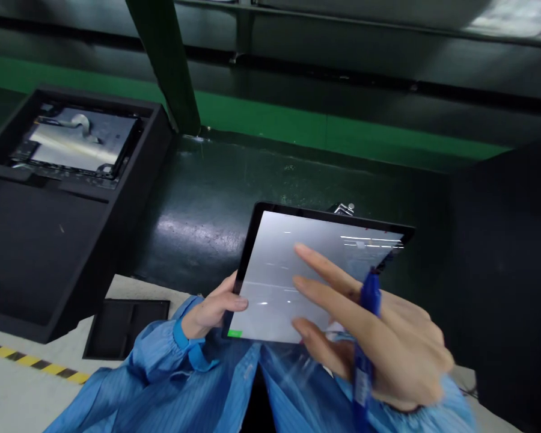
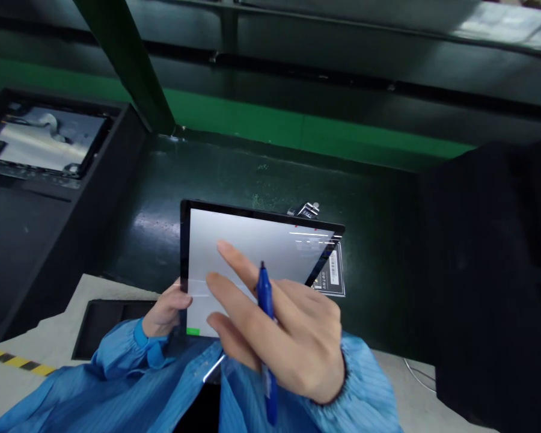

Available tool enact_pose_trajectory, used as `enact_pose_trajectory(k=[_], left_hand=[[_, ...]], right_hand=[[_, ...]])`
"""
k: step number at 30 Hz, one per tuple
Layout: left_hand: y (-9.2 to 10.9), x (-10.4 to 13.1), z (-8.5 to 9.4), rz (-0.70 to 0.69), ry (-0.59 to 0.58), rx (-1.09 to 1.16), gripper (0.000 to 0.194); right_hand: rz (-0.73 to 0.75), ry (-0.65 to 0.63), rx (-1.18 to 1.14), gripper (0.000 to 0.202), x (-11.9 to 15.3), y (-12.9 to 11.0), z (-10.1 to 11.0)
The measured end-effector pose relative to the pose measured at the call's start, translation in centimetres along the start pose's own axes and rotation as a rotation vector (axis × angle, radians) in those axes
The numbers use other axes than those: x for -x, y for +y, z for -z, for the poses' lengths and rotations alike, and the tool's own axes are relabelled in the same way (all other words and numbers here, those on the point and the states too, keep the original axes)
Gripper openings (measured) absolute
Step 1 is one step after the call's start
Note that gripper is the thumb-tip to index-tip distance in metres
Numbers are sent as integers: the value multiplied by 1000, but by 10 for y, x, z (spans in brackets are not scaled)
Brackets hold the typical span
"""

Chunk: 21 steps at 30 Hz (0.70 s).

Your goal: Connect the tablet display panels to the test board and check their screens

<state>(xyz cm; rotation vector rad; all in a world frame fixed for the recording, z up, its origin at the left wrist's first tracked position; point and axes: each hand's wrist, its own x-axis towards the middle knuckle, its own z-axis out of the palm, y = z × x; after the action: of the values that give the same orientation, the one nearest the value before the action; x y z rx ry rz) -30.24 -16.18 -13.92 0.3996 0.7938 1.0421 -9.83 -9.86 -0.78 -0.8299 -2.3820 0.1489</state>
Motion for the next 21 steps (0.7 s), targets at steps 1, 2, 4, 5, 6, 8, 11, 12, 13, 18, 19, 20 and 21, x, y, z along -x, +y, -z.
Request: enact_pose_trajectory(k=[1, 2, 4, 5, 6, 8, 11, 12, 13, 18, 19, 20, 21], left_hand=[[0, 1, 0, 3, -9, -8, 44], [0, 2, 0, 6, -17, -14, 46], [0, 3, 2, 10, -19, -21, 48], [-1, 4, 2, 13, -10, -22, 48], [-1, 5, 3, 16, 7, -20, 48], [-1, 6, 4, 21, 44, -12, 48], [0, 6, 2, 27, 56, -16, 46], [2, 6, 1, 22, 57, -20, 44], [3, 5, 0, 18, 58, -17, 40], [6, 4, -5, -1, 63, 60, 29], [6, 4, -5, -7, 72, 56, 31], [5, 4, -5, -10, 84, 43, 34], [5, 4, -6, -5, 93, 30, 37]], right_hand=[[17, 43, 41, 22, -3, -1, -4], [30, 79, 78, 23, -6, -2, -8], [52, 87, 139, 25, -10, -5, -15], [62, 67, 157, 25, -11, -7, -16], [77, 37, 165, 26, -12, -8, -17], [93, -8, 169, 28, -13, -10, -17], [55, 7, 204, 29, -14, -11, -16], [46, 14, 213, 28, -14, -11, -16], [55, 12, 212, 27, -14, -10, -17], [129, -8, 112, 24, -12, -8, -19], [110, 7, 113, 24, -11, -8, -18], [88, 22, 122, 23, -10, -8, -18], [71, 35, 136, 23, -10, -7, -17]])
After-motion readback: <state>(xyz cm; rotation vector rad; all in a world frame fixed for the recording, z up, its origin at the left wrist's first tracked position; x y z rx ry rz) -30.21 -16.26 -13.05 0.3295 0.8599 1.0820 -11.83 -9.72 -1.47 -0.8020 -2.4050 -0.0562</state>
